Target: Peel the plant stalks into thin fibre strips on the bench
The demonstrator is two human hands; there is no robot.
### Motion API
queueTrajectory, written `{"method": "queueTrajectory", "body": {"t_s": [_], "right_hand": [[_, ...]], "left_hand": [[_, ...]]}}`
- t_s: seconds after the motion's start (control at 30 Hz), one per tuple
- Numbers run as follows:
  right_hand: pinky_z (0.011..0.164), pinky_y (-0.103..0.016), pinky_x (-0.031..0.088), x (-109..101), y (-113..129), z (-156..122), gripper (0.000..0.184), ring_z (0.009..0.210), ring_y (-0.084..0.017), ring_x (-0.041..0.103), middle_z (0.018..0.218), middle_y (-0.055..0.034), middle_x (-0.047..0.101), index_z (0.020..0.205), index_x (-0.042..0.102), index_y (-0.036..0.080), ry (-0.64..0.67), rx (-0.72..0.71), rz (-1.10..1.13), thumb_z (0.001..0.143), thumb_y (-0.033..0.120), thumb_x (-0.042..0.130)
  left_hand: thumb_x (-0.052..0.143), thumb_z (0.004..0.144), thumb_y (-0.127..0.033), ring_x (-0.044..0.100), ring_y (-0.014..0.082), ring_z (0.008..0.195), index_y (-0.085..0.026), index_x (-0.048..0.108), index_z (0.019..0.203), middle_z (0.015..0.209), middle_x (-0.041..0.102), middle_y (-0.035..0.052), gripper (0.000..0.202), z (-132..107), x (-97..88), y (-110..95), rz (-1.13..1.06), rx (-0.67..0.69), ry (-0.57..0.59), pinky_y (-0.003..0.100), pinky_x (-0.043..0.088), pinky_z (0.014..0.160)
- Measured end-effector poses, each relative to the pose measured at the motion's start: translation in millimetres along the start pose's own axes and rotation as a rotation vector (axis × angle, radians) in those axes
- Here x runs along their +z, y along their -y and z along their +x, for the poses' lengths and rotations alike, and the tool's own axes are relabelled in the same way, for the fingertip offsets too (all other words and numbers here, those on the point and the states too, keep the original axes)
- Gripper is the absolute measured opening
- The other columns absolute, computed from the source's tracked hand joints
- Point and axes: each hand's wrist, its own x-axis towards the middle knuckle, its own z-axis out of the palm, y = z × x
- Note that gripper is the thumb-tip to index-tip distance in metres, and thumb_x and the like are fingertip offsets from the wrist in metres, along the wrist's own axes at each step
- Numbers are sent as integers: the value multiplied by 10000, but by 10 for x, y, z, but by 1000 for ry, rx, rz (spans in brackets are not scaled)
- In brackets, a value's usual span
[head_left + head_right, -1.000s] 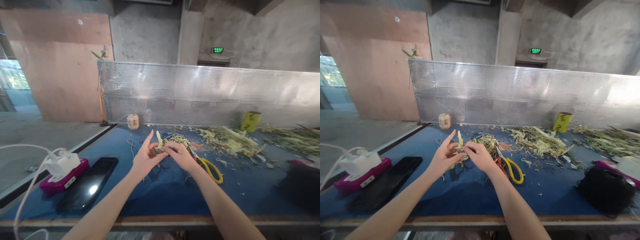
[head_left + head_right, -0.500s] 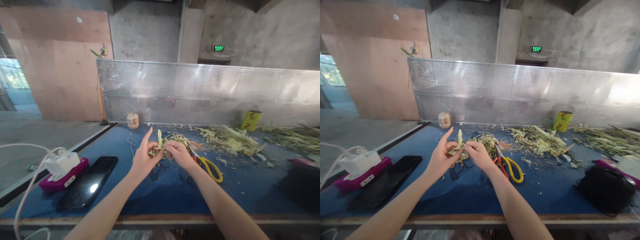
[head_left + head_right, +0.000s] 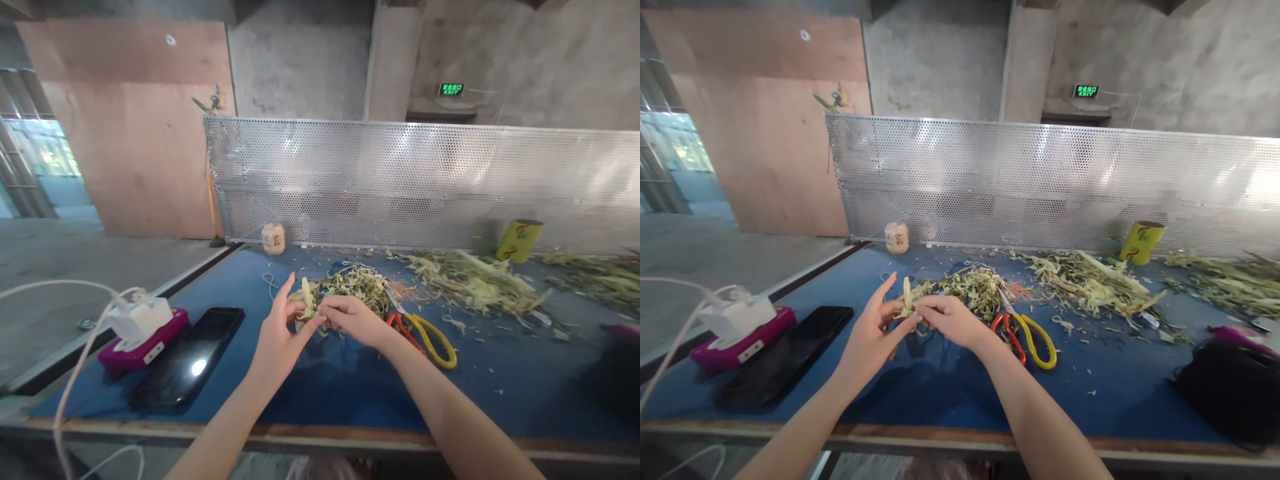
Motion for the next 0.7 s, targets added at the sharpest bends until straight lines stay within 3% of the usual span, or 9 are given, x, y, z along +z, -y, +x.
{"method": "queueTrajectory", "body": {"t_s": [0.17, 0.3, 0.4, 0.57, 0.7], "right_hand": [[490, -205, 261, 21, 26, -3, 292, 487, -65, 302, 516, 52, 306, 512, 354, 167, -99, 10, -29, 791, 231, 414], [481, -207, 240, 64, -11, 31, 310, 484, -68, 274, 487, 54, 264, 474, 304, 170, -235, -16, -58, 759, 199, 421], [494, -201, 253, 68, -38, 41, 310, 503, -72, 292, 506, 50, 275, 492, 313, 169, -307, -8, -81, 782, 236, 402], [484, -195, 244, 54, -3, -11, 276, 489, -70, 331, 514, 57, 365, 597, 436, 174, -183, 21, -324, 764, 385, 497], [468, -190, 234, 79, 26, -47, 264, 459, -65, 324, 487, 58, 366, 590, 456, 177, -63, -6, -405, 789, 350, 471]], "left_hand": [[547, 731, -351, 550, 122, 581, -248, 198, 1343, 779, 599, 17, 711, 7, 16, -25, -19, 51, 39, 181, 414, 421], [554, 728, -353, 431, 44, 386, -243, 225, 1325, 848, 597, 33, 690, 20, 34, -66, -182, -34, 145, 165, 345, 303], [589, 693, -366, 418, 42, 359, -206, 285, 1289, 815, 582, 25, 688, 50, 36, -98, -305, -95, 155, 182, 365, 279], [622, 664, -362, 455, 73, 356, -185, 248, 1307, 699, 564, -18, 765, 64, -20, -68, -346, -115, -1, 221, 413, 307], [622, 680, -336, 419, 56, 350, -179, 173, 1346, 642, 515, -50, 818, 43, -47, -4, -330, -64, 4, 212, 391, 348]]}}
